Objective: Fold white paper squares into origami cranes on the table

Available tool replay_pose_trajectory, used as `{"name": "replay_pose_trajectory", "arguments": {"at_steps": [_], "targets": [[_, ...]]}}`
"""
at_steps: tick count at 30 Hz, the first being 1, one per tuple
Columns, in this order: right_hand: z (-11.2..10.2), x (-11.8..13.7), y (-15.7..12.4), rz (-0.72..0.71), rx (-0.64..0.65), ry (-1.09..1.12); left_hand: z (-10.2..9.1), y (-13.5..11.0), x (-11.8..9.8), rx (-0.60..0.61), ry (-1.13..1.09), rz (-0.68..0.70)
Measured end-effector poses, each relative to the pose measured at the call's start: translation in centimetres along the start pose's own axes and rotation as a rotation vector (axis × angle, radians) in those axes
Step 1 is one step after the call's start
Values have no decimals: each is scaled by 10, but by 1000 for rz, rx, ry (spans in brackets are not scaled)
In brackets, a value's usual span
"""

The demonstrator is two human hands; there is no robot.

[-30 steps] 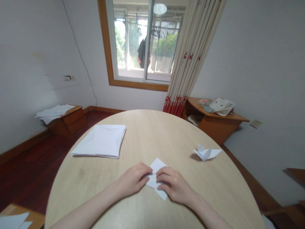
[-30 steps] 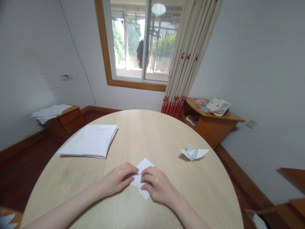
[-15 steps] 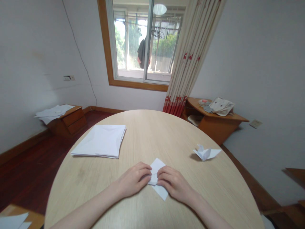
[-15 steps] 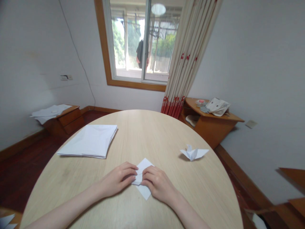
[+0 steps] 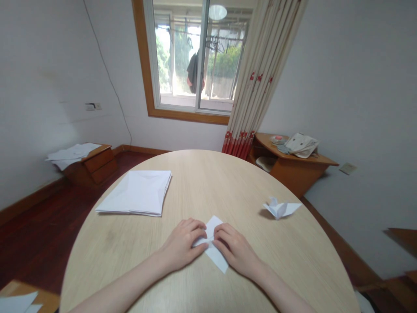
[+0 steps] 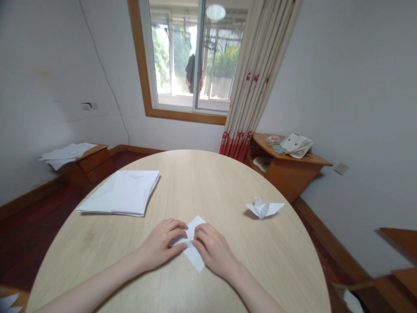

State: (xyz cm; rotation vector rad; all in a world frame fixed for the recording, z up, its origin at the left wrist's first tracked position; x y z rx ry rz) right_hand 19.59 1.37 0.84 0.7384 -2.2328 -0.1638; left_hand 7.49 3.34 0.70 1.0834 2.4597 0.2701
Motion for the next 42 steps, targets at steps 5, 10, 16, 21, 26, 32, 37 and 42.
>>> {"name": "replay_pose_trajectory", "arguments": {"at_steps": [5,10,16,21,26,32,37,42], "targets": [[3,1,2,21,1,-16,3,1,1,5,27,-75],[5,-2,2,46,-28,-85,4,0,3,-26,57,-171],[10,-5,1,74,11,-159,8,0,7,-12,42,-218],[13,-9,3,117,44,-182,12,1,12,36,14,-239],[10,-11,5,172,76,-155,12,2,16,66,-16,-258],[5,-20,4,238,101,-102,13,2,22,126,-32,-253],[0,-29,1,263,107,-91,10,3,24,186,-40,-161],[-3,-32,1,292,122,-59,6,2,24,241,-45,-106]]}}
Point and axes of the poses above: each hand's wrist, its own y-axis towards the middle knuckle, its own z-axis out of the palm, x = y × z, the point moved 8 cm from there along y, towards the middle knuckle, and after that the axes turned 10 degrees about y, right-handed, at the moved point
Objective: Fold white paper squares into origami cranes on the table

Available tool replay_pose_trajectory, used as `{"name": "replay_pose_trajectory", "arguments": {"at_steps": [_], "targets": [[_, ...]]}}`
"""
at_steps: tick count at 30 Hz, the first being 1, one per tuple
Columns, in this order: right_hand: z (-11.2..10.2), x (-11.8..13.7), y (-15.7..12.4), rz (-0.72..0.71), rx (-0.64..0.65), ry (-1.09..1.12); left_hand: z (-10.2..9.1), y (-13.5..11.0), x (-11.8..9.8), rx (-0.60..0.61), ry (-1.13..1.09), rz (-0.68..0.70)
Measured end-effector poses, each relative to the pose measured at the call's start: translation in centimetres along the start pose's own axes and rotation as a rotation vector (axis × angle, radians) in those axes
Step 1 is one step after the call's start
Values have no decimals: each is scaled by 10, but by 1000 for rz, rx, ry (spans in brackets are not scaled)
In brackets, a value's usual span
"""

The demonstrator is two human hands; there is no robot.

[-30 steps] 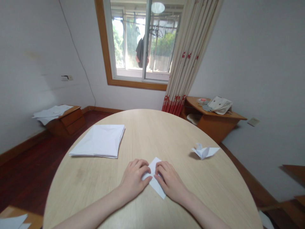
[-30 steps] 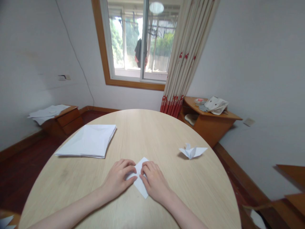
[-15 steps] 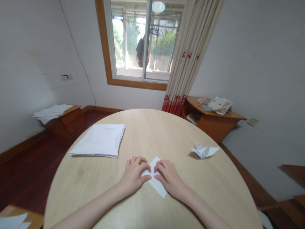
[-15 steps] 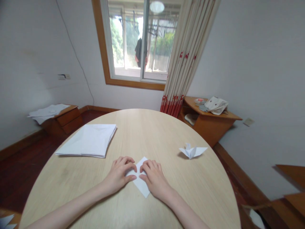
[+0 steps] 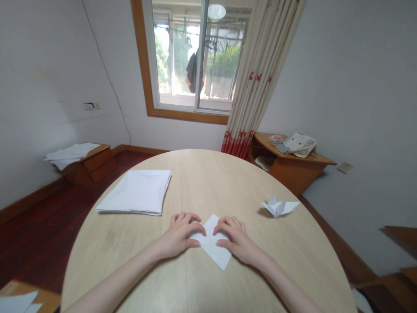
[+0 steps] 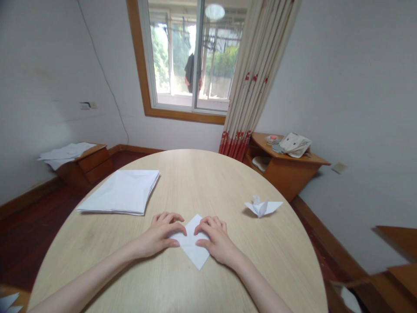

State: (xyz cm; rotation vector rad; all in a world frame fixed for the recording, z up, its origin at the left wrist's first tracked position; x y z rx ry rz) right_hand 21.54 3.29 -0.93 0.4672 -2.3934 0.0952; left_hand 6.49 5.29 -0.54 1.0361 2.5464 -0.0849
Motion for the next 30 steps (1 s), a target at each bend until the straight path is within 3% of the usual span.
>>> {"name": "replay_pose_trajectory", "arguments": {"at_steps": [7,12,22,30], "targets": [[-1,7,-3,-45,-40,-25,-5,-2,-4,-5,-79,101],[1,18,-7,-167,-46,-26,-6,-2,-10,0,-193,176],[3,30,-10,-353,-68,29,-7,-4,-11,-26,-221,189],[12,31,-13,-416,-22,-114,-7,-4,-12,-53,-173,203]]}}
Point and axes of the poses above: each hand's wrist, its own y-axis towards the middle knuckle, its own z-axis out of the palm, x = y × z, the point moved 8 cm from there along y, towards the middle knuckle, and after that the axes turned 10 degrees about y, right-handed, at the moved point
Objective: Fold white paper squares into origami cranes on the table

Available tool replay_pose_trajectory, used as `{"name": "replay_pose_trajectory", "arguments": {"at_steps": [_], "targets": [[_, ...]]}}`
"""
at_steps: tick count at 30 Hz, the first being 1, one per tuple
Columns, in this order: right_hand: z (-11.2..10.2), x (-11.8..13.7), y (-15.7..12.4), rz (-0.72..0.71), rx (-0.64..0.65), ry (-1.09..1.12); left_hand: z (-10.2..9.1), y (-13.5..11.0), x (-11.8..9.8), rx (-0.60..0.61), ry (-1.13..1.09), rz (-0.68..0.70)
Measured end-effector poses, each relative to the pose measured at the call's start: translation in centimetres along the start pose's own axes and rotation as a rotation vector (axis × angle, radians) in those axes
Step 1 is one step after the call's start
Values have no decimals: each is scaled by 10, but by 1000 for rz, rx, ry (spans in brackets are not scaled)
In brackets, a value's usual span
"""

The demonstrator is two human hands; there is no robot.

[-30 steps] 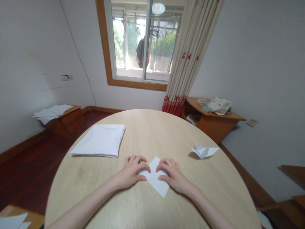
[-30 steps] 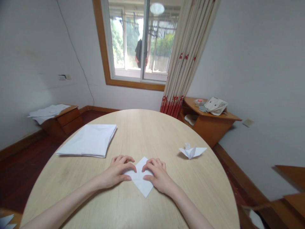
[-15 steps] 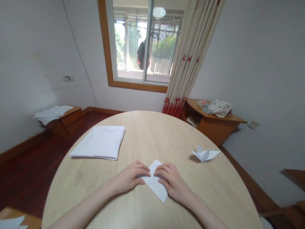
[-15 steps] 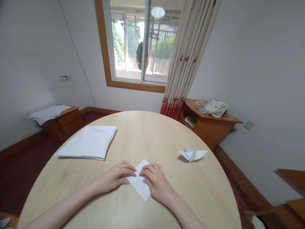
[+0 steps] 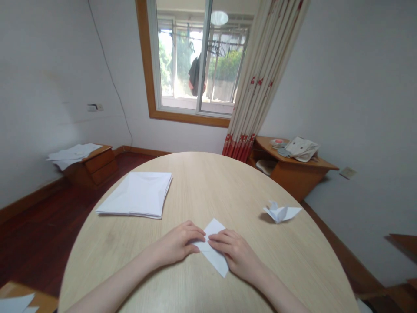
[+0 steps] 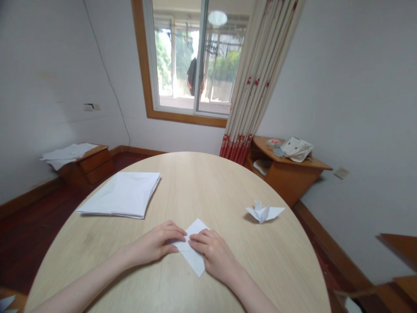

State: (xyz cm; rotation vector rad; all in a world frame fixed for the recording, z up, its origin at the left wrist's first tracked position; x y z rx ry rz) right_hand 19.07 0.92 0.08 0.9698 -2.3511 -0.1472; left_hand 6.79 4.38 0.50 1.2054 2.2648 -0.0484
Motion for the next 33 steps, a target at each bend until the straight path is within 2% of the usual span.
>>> {"name": "replay_pose_trajectory", "arguments": {"at_steps": [7,16,24,33], "targets": [[0,16,0,-5,45,-145,-5,-3,-7,-9,134,60],[-4,25,3,66,21,-136,-3,-4,-10,-2,246,118],[3,21,2,182,32,-154,-8,-3,2,-107,258,42],[4,20,0,203,-15,-147,-22,-6,-5,-264,164,67]]}}
Point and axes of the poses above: each hand's wrist, its own y-axis towards the middle knuckle, its own z-axis out of the palm, x = y × z, the point moved 8 cm from there along y, towards the middle knuckle, and after that the axes turned 10 degrees about y, right-handed, at the moved point
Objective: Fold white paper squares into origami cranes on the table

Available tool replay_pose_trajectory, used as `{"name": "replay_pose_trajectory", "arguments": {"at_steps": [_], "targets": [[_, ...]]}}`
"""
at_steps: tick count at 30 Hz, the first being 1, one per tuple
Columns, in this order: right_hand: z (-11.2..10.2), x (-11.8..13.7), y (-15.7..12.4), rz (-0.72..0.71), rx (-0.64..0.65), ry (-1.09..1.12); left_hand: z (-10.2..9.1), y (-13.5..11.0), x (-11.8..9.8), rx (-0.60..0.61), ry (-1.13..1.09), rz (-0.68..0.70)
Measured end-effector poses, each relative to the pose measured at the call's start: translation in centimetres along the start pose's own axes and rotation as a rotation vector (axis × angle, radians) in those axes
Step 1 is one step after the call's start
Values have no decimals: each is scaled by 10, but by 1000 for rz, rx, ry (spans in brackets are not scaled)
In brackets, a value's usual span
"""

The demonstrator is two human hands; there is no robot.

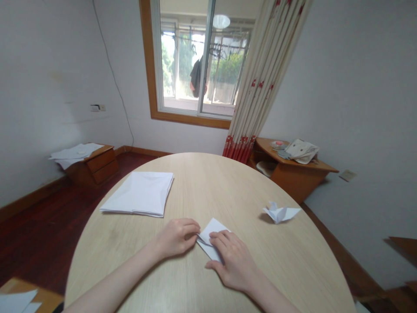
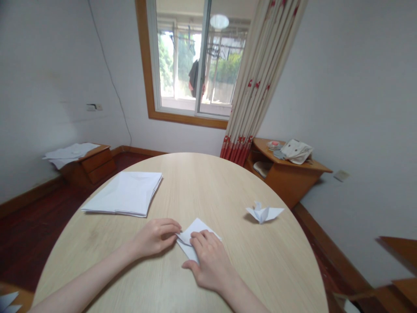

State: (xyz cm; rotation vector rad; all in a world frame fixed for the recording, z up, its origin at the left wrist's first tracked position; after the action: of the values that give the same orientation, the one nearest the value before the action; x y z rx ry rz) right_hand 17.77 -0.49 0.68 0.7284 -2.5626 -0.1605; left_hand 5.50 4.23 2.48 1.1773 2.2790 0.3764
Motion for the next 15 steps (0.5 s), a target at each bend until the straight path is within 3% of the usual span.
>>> {"name": "replay_pose_trajectory", "arguments": {"at_steps": [8,15], "targets": [[-6,4,0,-80,-110,28,-7,1,1,-52,-106,-44],[-19,-3,1,-143,-250,107,-7,-1,18,-120,-302,-265]]}}
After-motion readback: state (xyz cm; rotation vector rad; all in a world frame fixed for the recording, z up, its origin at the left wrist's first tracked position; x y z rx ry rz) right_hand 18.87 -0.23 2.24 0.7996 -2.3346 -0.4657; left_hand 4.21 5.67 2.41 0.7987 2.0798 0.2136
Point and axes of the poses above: each hand's wrist, its own y-axis towards the middle knuckle, its own z-axis out of the palm, x = y × z, the point moved 8 cm from there along y, towards the middle knuckle, and after that the axes turned 10 degrees about y, right-handed, at the moved point
